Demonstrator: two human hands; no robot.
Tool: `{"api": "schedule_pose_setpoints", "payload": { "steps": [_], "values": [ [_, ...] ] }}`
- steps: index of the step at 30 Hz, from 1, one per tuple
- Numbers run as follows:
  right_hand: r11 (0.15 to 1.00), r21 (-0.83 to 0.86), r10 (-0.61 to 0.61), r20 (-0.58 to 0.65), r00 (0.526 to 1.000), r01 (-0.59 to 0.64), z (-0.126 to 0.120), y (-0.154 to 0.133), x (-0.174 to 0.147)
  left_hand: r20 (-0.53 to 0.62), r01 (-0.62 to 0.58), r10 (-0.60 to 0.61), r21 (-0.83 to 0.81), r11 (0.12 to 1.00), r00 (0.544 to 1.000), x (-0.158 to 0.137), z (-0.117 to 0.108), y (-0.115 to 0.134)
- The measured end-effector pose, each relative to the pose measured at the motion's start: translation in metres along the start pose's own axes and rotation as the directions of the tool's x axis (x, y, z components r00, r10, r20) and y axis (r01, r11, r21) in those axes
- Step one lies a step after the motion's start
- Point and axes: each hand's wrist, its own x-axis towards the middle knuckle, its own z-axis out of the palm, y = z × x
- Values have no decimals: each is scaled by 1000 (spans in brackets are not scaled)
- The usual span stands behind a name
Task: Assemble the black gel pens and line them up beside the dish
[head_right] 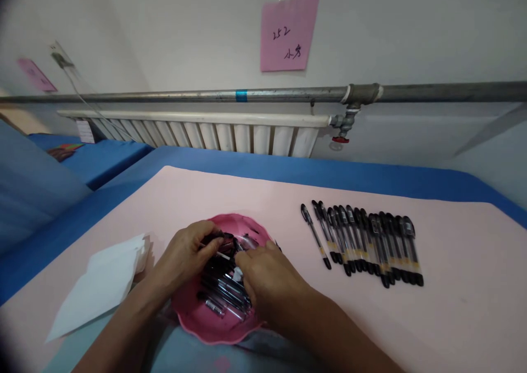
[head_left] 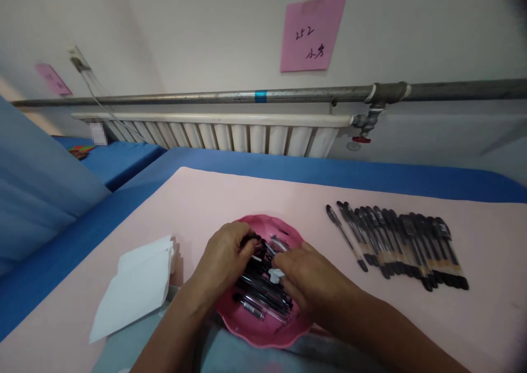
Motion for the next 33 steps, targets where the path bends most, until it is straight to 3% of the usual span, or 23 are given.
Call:
{"api": "schedule_pose_setpoints", "payload": {
  "steps": [2,3,4,6,8,11,15,18,21,23,28,33],
  "values": [
    [971,235,67,-92,993,-44,-4,3,-1,-16,28,-29,-61,998,999,0,-2,0],
    [915,396,130,-120,984,-73,-7,4,-1,-21,48,-51,-105,993,998,0,-2,0],
    [818,567,205,-124,971,-100,-9,6,-1,-19,71,-75,-160,985,997,0,-3,1],
    [534,836,342,-81,936,-123,-14,9,0,3,120,-124,-292,949,992,-1,-3,4],
    [287,955,421,-59,905,-71,-17,11,1,50,157,-151,-442,883,987,-4,-2,10],
    [128,991,479,-89,873,31,-18,11,3,150,192,-124,-626,756,981,-9,3,22],
    [67,994,491,-107,864,85,-16,6,3,230,203,-40,-751,628,972,-14,12,32],
    [61,994,499,-107,860,89,-15,2,2,206,214,-82,-777,592,975,-14,14,32],
    [45,994,493,-105,863,95,-16,-1,1,108,166,-130,-763,625,986,-14,13,30],
    [34,995,478,-96,873,91,-15,-2,1,69,115,-96,-756,645,993,-13,12,29],
    [27,995,451,-99,887,98,-12,-1,2,74,74,-28,-751,656,997,-12,11,32],
    [18,996,442,-88,893,89,-9,2,2,34,32,-12,-683,729,999,-11,9,31]
  ]
}}
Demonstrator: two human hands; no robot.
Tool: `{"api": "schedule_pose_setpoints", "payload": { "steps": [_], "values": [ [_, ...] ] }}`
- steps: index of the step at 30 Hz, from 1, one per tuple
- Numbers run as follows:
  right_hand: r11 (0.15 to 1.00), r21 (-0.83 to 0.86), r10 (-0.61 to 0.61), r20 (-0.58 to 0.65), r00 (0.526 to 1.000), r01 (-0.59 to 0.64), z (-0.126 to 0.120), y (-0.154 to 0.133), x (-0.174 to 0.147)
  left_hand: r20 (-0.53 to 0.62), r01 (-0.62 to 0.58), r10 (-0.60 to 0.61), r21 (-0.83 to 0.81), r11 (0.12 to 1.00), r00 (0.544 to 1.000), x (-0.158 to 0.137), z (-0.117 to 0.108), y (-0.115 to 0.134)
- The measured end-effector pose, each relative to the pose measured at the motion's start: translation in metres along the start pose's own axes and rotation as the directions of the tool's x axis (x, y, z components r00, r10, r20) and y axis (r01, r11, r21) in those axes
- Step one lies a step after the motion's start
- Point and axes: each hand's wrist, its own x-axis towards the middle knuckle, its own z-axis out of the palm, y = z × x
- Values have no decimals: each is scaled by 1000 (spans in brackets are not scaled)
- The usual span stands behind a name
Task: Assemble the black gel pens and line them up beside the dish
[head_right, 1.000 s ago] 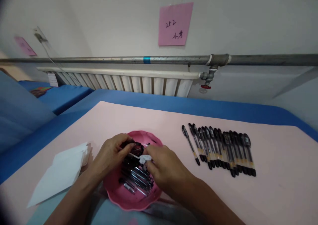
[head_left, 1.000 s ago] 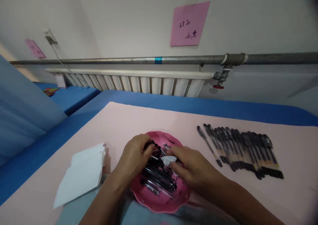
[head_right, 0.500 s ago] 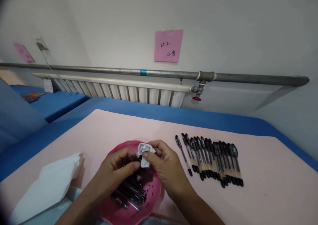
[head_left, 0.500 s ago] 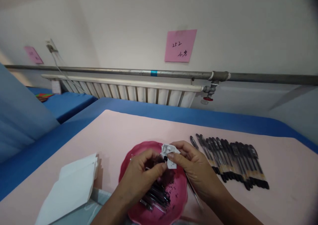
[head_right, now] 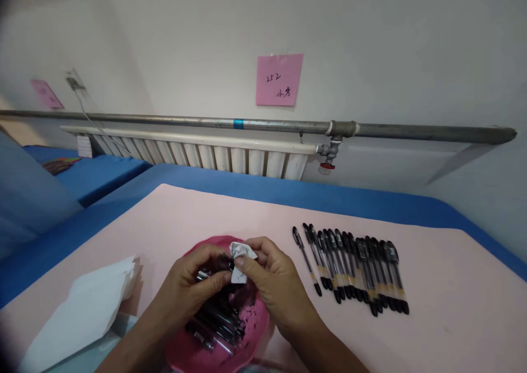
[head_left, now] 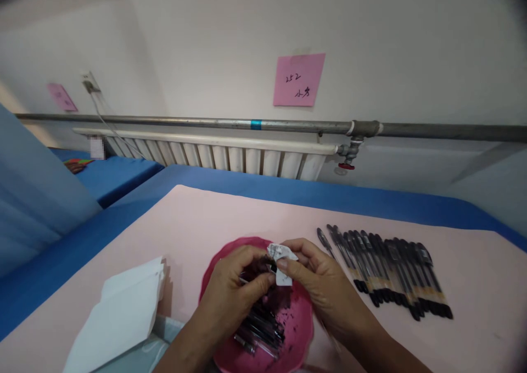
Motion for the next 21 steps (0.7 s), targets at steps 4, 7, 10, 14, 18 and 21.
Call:
{"api": "schedule_pose_setpoints", "payload": {
  "steps": [4,7,10,14,18,21],
  "values": [
    [1000,-4,7,31,999,-7,1,0,0,5,-34,34,21,999,999,0,-2,-1],
    [1000,-29,12,26,1000,-11,2,0,0,0,-39,39,50,998,999,0,-3,-2],
    [999,-41,-8,-21,1000,7,-1,-4,2,-26,-33,34,51,998,999,1,-5,-4],
    [984,-133,-140,-142,980,121,-7,-12,3,-113,-38,45,59,998,993,2,-9,-6],
    [909,-351,-261,-61,963,225,-1,-11,-3,-150,-75,105,190,979,983,1,-6,-2],
    [865,-430,-272,31,962,258,7,-3,-7,-145,-131,181,304,944,973,-2,-1,0]
  ]
}}
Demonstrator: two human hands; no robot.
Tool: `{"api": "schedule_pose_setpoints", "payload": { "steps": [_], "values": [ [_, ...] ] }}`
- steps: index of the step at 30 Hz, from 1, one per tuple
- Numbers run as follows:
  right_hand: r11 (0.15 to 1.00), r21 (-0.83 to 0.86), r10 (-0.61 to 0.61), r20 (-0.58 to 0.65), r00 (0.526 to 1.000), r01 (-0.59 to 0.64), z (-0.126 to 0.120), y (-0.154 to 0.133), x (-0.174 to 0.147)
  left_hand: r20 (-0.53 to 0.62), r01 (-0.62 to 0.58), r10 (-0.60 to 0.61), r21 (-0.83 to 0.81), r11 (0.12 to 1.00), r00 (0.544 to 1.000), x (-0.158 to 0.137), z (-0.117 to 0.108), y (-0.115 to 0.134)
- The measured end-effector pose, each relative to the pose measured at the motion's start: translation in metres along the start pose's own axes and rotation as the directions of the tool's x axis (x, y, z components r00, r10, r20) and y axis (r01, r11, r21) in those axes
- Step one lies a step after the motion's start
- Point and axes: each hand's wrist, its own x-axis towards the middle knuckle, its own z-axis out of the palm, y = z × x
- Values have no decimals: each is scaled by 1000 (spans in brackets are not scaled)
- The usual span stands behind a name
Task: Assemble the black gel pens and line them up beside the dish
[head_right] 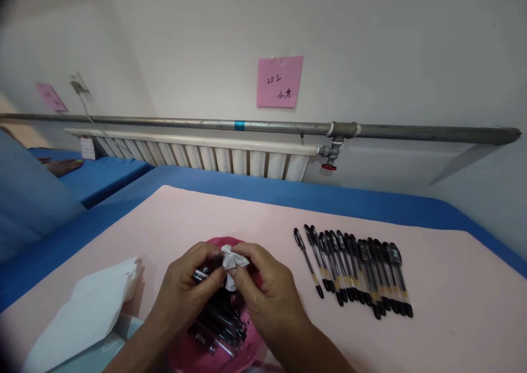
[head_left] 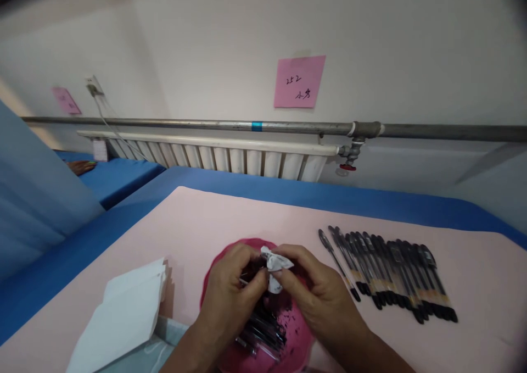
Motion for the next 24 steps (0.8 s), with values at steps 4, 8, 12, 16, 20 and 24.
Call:
{"api": "schedule_pose_setpoints", "payload": {
  "steps": [4,8,12,16,20,24],
  "values": [
    [991,101,85,32,996,-87,5,2,-1,-6,-93,93,65,994,996,-3,3,2],
    [961,223,164,25,986,-166,2,-1,1,14,-164,164,56,985,986,-2,1,1],
    [897,350,255,89,963,-270,0,1,2,51,-31,36,-89,996,998,-1,0,-1],
    [867,420,247,104,963,-268,-3,9,5,143,228,-188,-366,902,972,-1,3,0],
    [820,515,255,63,965,-250,-6,12,8,191,334,-274,-542,771,943,-1,4,2],
    [835,488,237,96,967,-253,-6,10,7,275,413,-309,-616,671,911,1,3,-1]
  ]
}}
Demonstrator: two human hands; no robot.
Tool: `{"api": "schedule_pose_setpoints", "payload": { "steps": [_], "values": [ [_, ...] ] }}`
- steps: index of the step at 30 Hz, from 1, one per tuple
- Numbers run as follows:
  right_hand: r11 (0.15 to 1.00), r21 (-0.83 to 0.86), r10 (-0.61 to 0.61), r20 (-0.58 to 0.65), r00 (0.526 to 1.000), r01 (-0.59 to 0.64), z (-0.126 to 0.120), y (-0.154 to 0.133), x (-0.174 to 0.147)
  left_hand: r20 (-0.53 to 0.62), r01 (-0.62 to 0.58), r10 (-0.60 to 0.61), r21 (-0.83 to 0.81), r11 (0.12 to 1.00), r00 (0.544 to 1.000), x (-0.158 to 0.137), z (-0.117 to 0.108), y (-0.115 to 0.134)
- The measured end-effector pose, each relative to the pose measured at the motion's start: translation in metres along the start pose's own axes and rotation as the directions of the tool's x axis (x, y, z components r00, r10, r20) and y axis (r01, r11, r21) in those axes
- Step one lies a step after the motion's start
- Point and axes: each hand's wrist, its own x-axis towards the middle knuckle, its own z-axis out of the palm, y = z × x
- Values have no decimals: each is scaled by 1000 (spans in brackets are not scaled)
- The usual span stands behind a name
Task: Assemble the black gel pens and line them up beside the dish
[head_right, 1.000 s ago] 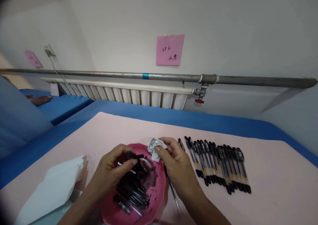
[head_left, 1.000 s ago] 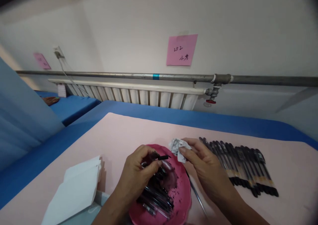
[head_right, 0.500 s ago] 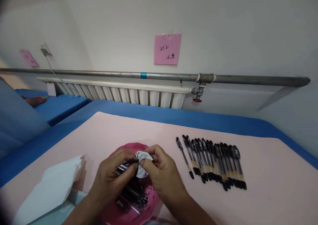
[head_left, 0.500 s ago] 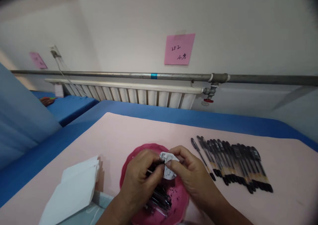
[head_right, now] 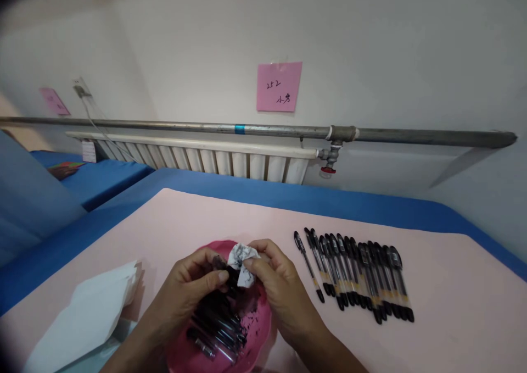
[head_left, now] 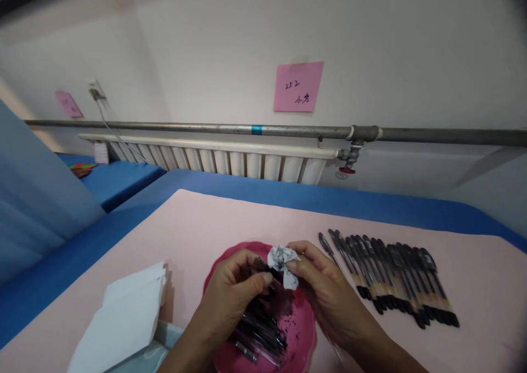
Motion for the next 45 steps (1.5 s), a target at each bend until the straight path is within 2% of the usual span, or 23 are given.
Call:
{"api": "schedule_pose_setpoints", "payload": {
  "steps": [3,6,11,14,16,20,24,27,31,35,39,41,43,45],
  "values": [
    [1000,2,26,55,998,-26,2,-1,-2,-13,-24,24,-29,999,1000,3,-1,-3],
    [999,47,25,53,998,-28,4,1,-3,-52,-57,57,-1,998,997,4,0,-6],
    [998,44,-44,7,999,44,5,7,-1,-37,12,-10,53,999,999,5,3,-11],
    [997,-8,-76,-54,996,75,6,11,-2,-2,70,-70,-53,996,998,5,5,-12],
    [996,-34,-79,-53,995,77,6,12,-2,20,91,-89,-151,984,996,5,6,-11],
    [997,29,-76,-40,996,77,4,9,-1,75,125,-107,-314,941,992,4,3,-9],
    [987,104,-111,-77,991,119,3,2,0,142,184,-140,-379,907,980,4,0,-7],
    [989,7,-146,-48,988,146,5,0,-3,174,210,-152,-392,895,973,4,0,-8],
    [973,-158,-168,15,986,168,6,1,-8,203,213,-146,-359,909,968,3,-1,-9],
    [959,-218,-170,80,982,184,7,2,-10,264,266,-191,-283,922,945,2,-4,-6],
    [961,-215,-178,0,984,174,11,3,-11,276,329,-253,-276,903,927,2,-5,-4],
    [976,-162,-158,-53,986,147,11,3,-8,280,340,-269,-245,908,922,3,-6,-2],
    [985,-69,-164,-113,980,156,8,3,-4,257,329,-280,-169,929,925,3,-11,2],
    [979,-8,-201,-162,966,202,2,0,0,184,309,-300,-22,951,936,2,-19,7]
  ]
}}
